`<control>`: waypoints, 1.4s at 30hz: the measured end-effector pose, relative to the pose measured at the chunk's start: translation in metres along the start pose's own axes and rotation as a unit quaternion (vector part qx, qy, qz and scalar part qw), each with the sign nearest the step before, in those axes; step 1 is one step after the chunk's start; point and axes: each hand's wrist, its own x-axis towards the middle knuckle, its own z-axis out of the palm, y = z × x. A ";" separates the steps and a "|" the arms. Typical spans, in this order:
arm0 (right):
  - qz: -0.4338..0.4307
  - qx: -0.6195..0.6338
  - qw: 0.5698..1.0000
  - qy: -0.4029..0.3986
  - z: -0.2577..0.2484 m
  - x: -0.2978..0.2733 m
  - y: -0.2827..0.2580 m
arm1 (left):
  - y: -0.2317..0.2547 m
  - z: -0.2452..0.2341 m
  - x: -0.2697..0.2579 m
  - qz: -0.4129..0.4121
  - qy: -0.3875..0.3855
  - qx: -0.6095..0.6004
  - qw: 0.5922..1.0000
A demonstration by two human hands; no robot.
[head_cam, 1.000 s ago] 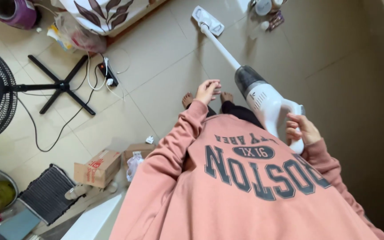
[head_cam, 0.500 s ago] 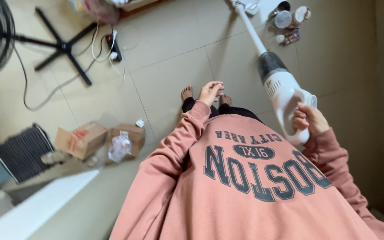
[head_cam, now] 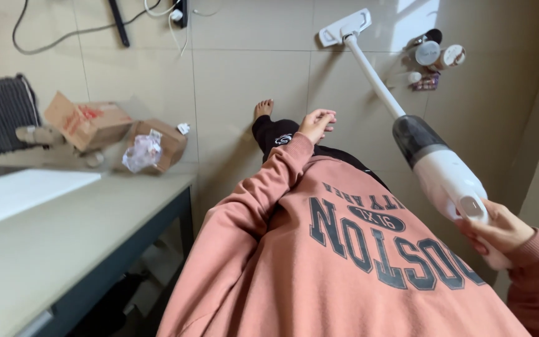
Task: Vacuuming the floor and organizing a standing fan and power strips.
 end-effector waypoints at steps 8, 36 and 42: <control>0.056 -0.199 0.977 -0.045 -0.008 0.012 -0.084 | -0.013 0.005 0.006 0.014 0.034 -0.017 0.999; -0.053 -0.478 0.856 -0.189 0.039 0.207 -0.442 | 0.103 -0.065 0.109 0.028 0.192 -0.209 0.959; -0.084 -0.510 0.830 -0.211 0.036 0.246 -0.453 | 0.110 -0.065 0.102 0.036 0.227 -0.233 0.945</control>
